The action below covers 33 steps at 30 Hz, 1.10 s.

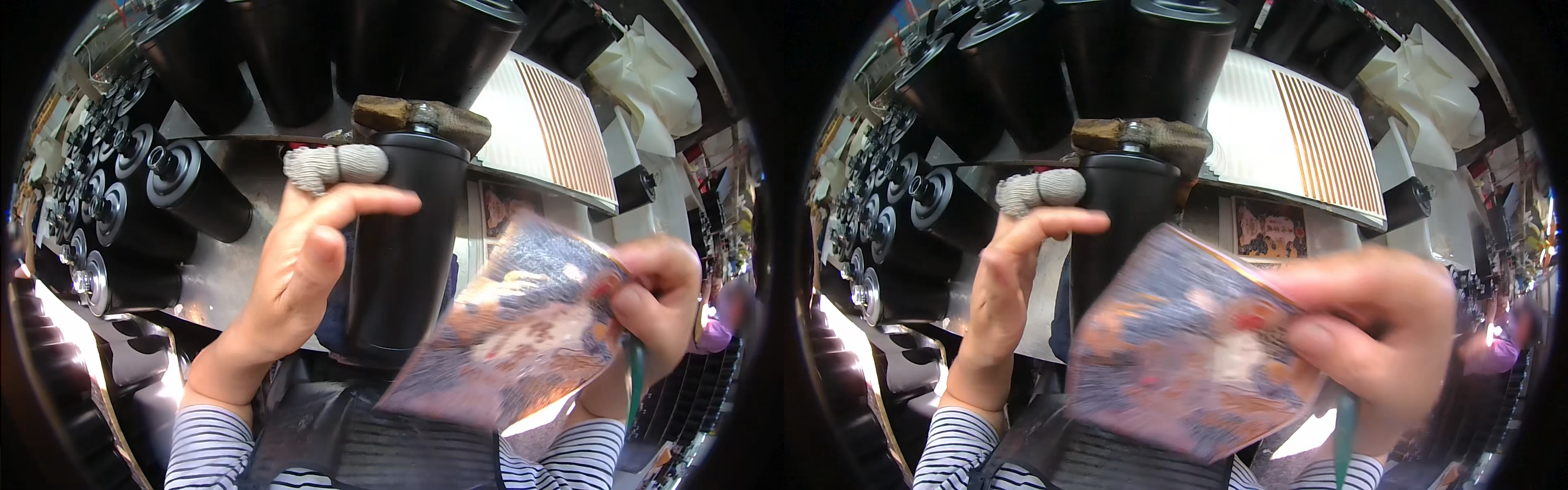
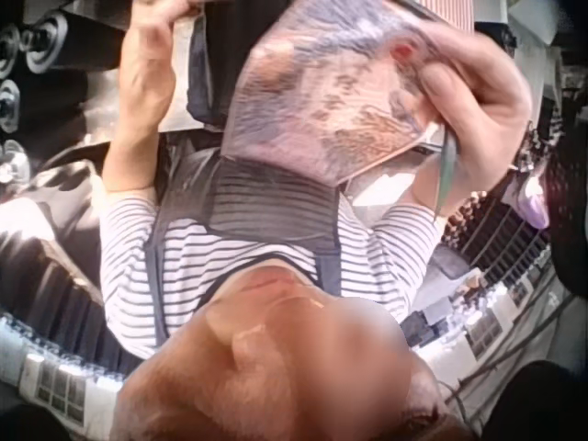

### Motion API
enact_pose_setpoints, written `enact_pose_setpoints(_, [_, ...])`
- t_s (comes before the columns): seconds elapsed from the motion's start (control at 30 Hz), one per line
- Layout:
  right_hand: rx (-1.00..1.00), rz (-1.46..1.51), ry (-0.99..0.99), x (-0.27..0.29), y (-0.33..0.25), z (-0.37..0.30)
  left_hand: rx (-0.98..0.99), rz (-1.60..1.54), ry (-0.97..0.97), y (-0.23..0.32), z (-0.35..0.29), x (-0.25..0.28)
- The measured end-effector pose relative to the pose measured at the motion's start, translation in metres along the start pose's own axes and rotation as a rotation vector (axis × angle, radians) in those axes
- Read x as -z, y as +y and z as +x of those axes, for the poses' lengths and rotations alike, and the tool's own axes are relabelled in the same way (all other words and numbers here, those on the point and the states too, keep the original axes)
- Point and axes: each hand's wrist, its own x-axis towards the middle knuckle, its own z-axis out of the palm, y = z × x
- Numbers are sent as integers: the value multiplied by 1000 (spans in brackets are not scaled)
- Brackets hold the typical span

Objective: The person applies decorative labels to cylindrical black containers. They peel the backing from a label, align it on the container, and smooth it down with a green plastic card. The person repeats this process for multiple containers, handling them one at a time.

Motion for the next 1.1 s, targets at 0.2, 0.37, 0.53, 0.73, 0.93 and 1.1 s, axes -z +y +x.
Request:
enact_pose_setpoints(0.2, [-259, 102, -224, -30, 51, 53, 35, -96, 179, -2, 1, -3])
enact_pose_setpoints(0.37, [-228, 22, -124, -26, 66, 62, 76, 30, 308, -7, 17, -6])
enact_pose_setpoints(0.53, [-171, 44, -78, -36, 73, 72, 64, -132, 420, -20, 22, -6])
enact_pose_setpoints(0.73, [-177, 139, 24, -45, 80, 75, 103, -131, 433, -21, 24, -9])
enact_pose_setpoints(0.93, [-200, 391, 63, -51, 96, 52, 174, -381, 320, -29, 8, -9])
enact_pose_setpoints(1.1, [-375, 412, -83, -58, 114, -10, 379, -319, 183, -26, -50, -13])
